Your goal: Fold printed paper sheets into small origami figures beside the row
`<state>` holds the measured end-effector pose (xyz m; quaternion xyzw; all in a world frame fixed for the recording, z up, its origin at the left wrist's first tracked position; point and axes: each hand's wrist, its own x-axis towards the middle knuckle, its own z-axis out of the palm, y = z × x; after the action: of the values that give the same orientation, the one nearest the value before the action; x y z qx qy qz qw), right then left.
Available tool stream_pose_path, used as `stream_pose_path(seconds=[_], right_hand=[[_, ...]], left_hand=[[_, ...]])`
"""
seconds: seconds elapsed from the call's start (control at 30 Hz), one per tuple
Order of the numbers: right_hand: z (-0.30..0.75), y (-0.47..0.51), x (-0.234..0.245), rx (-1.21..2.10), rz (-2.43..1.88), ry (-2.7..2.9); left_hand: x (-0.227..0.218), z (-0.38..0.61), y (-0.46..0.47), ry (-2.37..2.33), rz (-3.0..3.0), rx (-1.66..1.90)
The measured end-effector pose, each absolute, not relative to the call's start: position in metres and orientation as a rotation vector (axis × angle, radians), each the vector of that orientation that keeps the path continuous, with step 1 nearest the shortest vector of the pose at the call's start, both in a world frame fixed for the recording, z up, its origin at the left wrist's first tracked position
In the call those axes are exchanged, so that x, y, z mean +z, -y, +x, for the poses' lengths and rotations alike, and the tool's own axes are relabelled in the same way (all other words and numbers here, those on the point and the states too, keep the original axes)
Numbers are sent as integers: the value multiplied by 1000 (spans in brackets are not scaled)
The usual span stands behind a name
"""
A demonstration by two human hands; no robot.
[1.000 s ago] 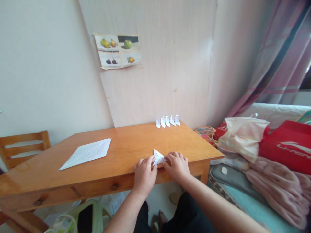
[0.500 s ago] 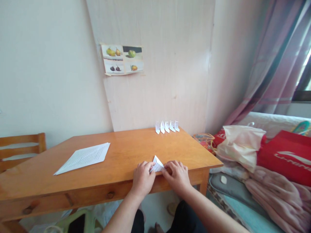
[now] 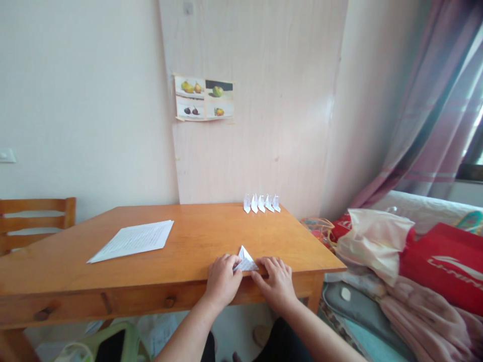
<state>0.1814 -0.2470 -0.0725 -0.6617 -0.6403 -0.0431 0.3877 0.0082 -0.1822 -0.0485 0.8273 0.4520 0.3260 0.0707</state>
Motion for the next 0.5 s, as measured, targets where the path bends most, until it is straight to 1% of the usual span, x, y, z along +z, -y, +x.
stream_pose_path(seconds=[0.33,0.5], right_hand=[[189,246,-81,-134,-1665,1700],[190,247,-81,-166,-1656,1714]], left_hand=[[-51,9,184,-1361,2471,1012],[-53,6,184,-1291,2483,1028]])
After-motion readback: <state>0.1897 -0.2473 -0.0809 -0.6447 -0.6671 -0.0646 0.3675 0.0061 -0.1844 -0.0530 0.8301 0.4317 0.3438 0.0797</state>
